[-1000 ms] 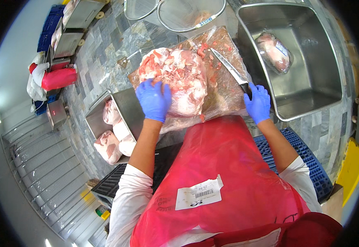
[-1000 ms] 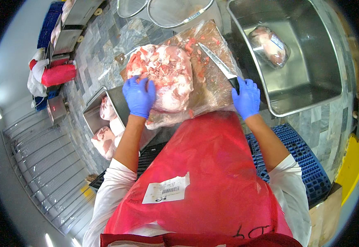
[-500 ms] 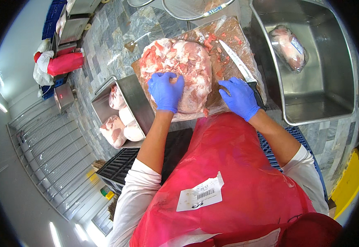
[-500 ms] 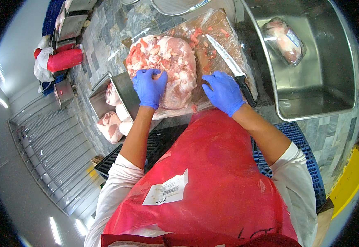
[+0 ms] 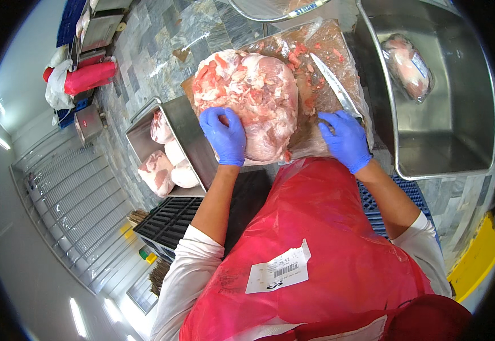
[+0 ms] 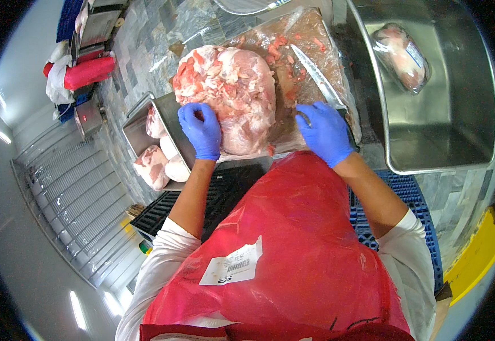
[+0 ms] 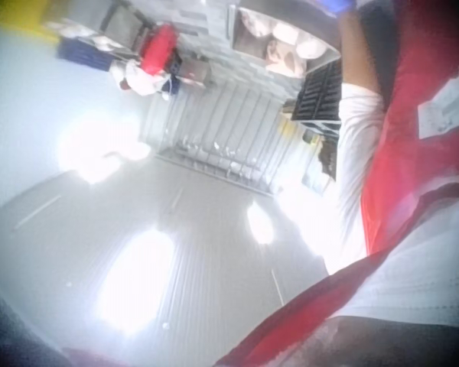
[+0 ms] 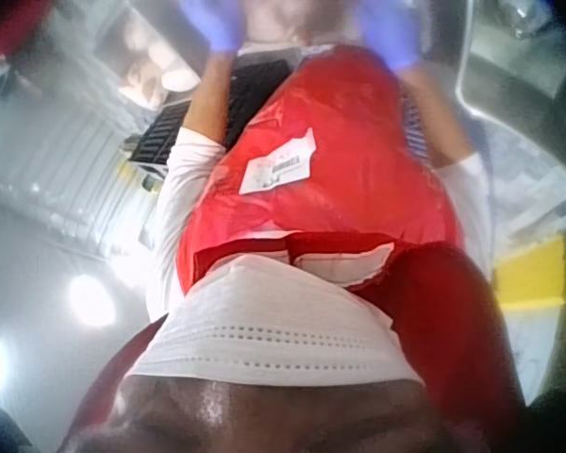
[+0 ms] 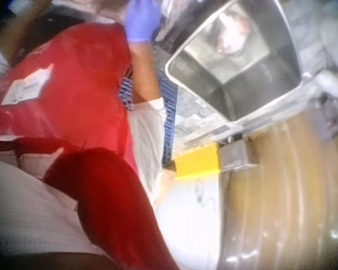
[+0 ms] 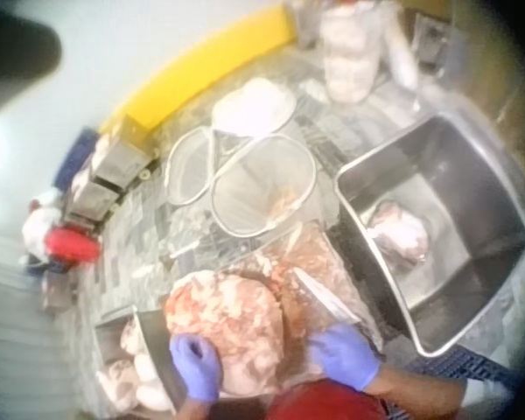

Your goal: The person uses a knife to trim fat and connective tissue from a large piece of raw meat on a cutting board. They repeatedly cut and remove sections of fat, placing them aside while continuing to work on the main piece.

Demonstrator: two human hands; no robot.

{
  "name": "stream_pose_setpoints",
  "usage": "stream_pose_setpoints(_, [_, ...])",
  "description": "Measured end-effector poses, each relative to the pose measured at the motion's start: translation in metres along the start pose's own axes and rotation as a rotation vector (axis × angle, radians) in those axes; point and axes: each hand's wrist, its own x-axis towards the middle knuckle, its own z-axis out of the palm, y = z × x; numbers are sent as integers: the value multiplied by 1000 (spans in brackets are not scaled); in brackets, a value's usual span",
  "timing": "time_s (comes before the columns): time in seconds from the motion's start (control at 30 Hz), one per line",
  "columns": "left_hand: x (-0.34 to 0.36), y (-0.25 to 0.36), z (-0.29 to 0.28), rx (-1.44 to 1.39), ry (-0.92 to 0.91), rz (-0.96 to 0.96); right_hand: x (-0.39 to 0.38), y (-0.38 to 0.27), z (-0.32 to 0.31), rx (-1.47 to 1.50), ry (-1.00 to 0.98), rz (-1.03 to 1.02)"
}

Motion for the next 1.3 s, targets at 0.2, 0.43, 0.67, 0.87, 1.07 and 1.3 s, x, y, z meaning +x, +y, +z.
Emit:
stream_pose_setpoints(0.2, [-10,-12,5,0,120,-57,40,-56,25,43,71,-351])
stream_pose_setpoints(0.43, [-8,-14,4,-19,100,-95,91,-103,49,-210,-200,-423])
stream_pose_setpoints(0.67, [-11,-14,6,0,193,-140,44,-21,5,-212,156,14])
stream_pose_setpoints(0.87, [-11,-25,7,-7,120,-195,-65,58,-6,-526,48,279])
stream_pose_setpoints(1.07, [-10,-38,13,69,132,-153,-57,67,-19,-275,61,253])
stream_pose_setpoints(1.3, [-11,-40,7,-8,40,-235,-72,-63,-113,-114,-11,112])
